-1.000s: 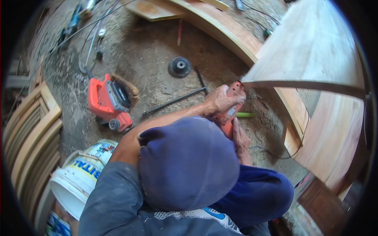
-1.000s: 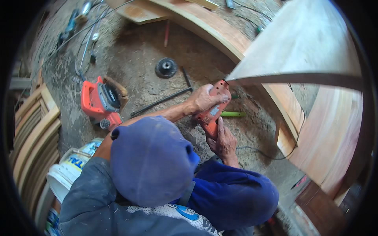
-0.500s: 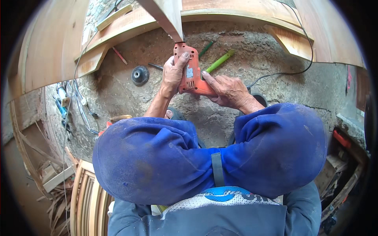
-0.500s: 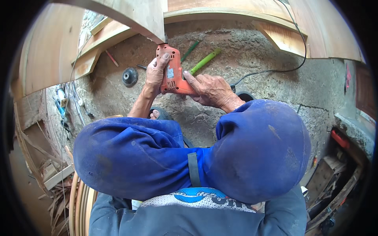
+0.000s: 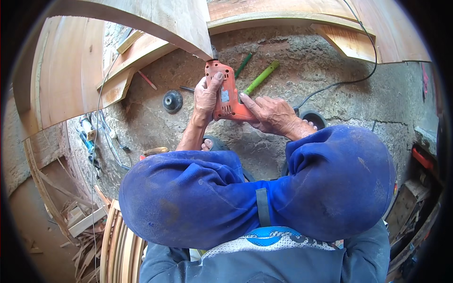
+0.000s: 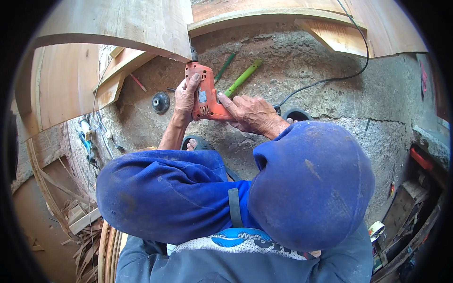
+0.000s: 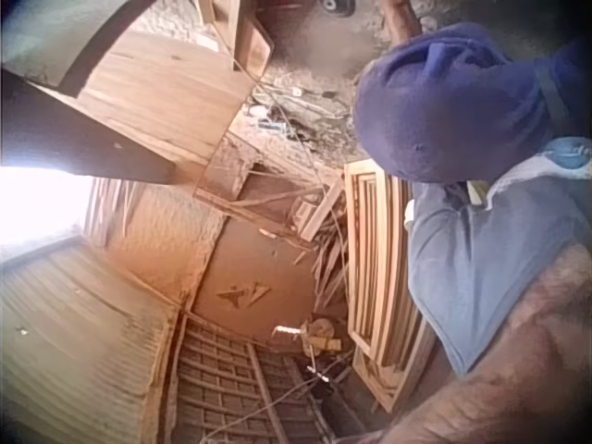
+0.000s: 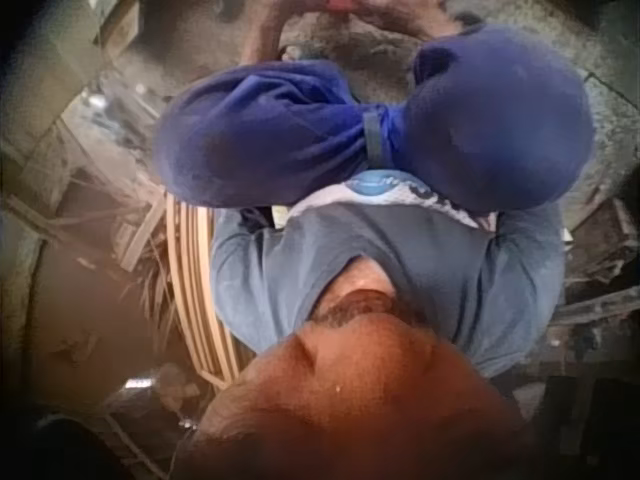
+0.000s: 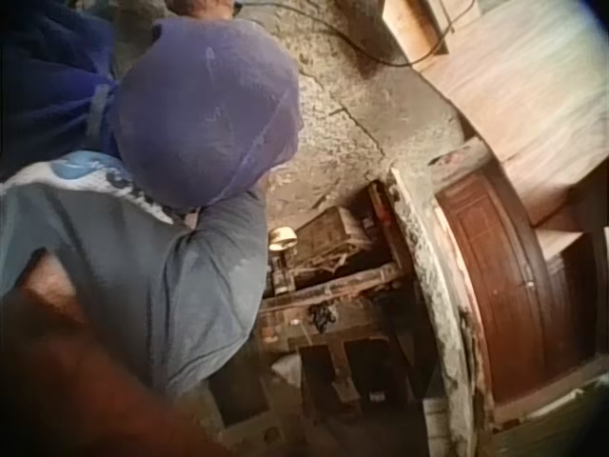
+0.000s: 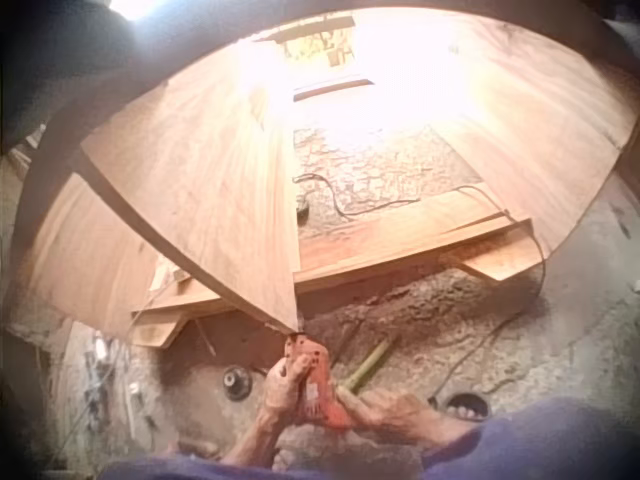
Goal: The person is assembling a wooden structure, likely a piece of furniture, using a power drill and a hammer. They are seen drilling screws into wooden planks, marking measurements with a pencil, and hammering nails to secure the pieces together.
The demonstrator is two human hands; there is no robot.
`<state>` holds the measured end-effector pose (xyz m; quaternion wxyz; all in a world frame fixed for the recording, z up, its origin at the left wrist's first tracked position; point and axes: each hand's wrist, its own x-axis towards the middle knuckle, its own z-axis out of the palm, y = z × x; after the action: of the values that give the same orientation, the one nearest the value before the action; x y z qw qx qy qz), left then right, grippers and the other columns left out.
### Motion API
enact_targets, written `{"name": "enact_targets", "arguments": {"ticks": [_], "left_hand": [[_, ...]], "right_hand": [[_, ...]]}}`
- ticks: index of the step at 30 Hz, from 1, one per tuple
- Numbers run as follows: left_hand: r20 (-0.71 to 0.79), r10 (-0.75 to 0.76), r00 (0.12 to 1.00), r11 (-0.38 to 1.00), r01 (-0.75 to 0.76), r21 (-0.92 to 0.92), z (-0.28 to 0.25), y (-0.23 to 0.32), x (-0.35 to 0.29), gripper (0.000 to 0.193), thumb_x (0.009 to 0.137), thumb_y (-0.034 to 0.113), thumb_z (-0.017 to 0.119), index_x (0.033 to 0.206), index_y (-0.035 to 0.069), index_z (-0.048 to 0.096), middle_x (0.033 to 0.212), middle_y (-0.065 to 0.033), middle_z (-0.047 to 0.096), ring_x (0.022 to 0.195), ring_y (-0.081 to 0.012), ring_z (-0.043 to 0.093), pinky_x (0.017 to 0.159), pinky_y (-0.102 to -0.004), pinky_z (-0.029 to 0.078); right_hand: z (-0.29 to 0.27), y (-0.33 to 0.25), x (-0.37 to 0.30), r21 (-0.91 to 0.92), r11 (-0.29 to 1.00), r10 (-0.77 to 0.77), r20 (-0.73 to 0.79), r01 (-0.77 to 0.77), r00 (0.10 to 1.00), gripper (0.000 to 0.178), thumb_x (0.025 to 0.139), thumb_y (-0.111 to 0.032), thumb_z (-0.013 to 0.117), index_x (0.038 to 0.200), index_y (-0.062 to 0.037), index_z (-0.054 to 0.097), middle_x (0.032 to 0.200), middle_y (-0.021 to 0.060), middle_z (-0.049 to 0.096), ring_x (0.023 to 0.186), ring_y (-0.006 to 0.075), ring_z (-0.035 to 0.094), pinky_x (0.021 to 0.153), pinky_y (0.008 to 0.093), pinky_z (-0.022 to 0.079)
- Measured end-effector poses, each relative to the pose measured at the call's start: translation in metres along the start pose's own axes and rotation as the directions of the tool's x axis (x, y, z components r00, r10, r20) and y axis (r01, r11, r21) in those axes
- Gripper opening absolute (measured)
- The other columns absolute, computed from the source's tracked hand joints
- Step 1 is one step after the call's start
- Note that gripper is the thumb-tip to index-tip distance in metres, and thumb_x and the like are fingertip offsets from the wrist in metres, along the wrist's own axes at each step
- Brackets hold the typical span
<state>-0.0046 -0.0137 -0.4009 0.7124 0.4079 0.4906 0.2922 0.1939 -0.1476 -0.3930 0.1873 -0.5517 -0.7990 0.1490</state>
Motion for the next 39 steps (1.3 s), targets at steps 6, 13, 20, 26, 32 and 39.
{"name": "enact_targets", "arguments": {"ticks": [6,13,20,26,32,39], "left_hand": [[-0.016,-0.006,1.0,1.0,0.006,0.002,-0.009,-0.005,0.004,0.046,0.095,0.04,0.071,0.117,0.0,0.061,0.099,-0.0052,0.067,0.083,-0.0111,0.066,0.074,-0.0284,0.056],[-0.003,-0.03,1.0,1.0,0.03,-0.003,-0.009,-0.004,0.004,0.045,0.096,0.04,0.071,0.116,0.001,0.061,0.099,-0.0054,0.068,0.081,-0.0119,0.066,0.072,-0.0293,0.057],[-0.015,-0.026,1.0,1.0,0.026,0.0,-0.009,-0.002,0.003,0.043,0.096,0.038,0.071,0.117,0.002,0.061,0.1,-0.0061,0.069,0.081,-0.0131,0.068,0.071,-0.0301,0.059],[-0.001,-0.026,1.0,1.0,0.026,0.008,-0.008,0.0,0.004,0.043,0.097,0.038,0.069,0.119,0.003,0.061,0.102,-0.0058,0.069,0.083,-0.0134,0.068,0.074,-0.0307,0.059],[0.027,-0.044,0.999,0.999,0.045,-0.025,-0.005,0.005,0.002,0.047,0.097,0.041,0.069,0.123,0.004,0.059,0.104,-0.0068,0.069,0.085,-0.015,0.069,0.074,-0.0315,0.059],[-0.07,-0.052,0.996,0.992,0.059,0.11,0.011,-0.004,-0.019,0.06,0.09,0.047,0.075,0.128,0.005,0.055,0.109,-0.0047,0.065,0.091,-0.0129,0.065,0.076,-0.03,0.056]], "right_hand": [[0.003,0.0,0.003,0.022,1.0,0.0,0.015,-0.001,1.0,0.084,0.076,-0.033,0.079,0.148,-0.006,0.045,0.089,0.0097,0.064,0.077,0.0277,0.069,0.064,0.0389,0.057],[0.0,0.0,0.003,0.052,0.999,-0.002,0.005,0.002,1.0,0.084,0.075,-0.032,0.08,0.147,-0.0053,0.045,0.09,0.0105,0.064,0.078,0.0287,0.069,0.065,0.0395,0.058],[-0.001,0.0,0.004,0.071,0.997,0.005,0.018,-0.007,1.0,0.081,0.077,-0.033,0.079,0.145,-0.0046,0.045,0.09,0.0113,0.065,0.08,0.0289,0.068,0.066,0.0406,0.058],[-0.004,0.001,0.005,0.079,0.997,0.004,0.025,-0.006,1.0,0.081,0.078,-0.032,0.079,0.145,-0.0045,0.045,0.091,0.011,0.066,0.083,0.0286,0.069,0.067,0.0409,0.058],[-0.004,0.003,0.007,0.111,0.994,0.008,0.048,-0.014,0.999,0.081,0.077,-0.033,0.08,0.144,-0.0051,0.045,0.092,0.0114,0.067,0.086,0.0288,0.07,0.068,0.0417,0.059],[-0.022,0.009,0.009,0.093,0.995,0.026,0.13,-0.038,0.991,0.079,0.078,-0.034,0.08,0.144,-0.0053,0.045,0.095,0.0134,0.069,0.086,0.0303,0.071,0.069,0.0435,0.059]]}}
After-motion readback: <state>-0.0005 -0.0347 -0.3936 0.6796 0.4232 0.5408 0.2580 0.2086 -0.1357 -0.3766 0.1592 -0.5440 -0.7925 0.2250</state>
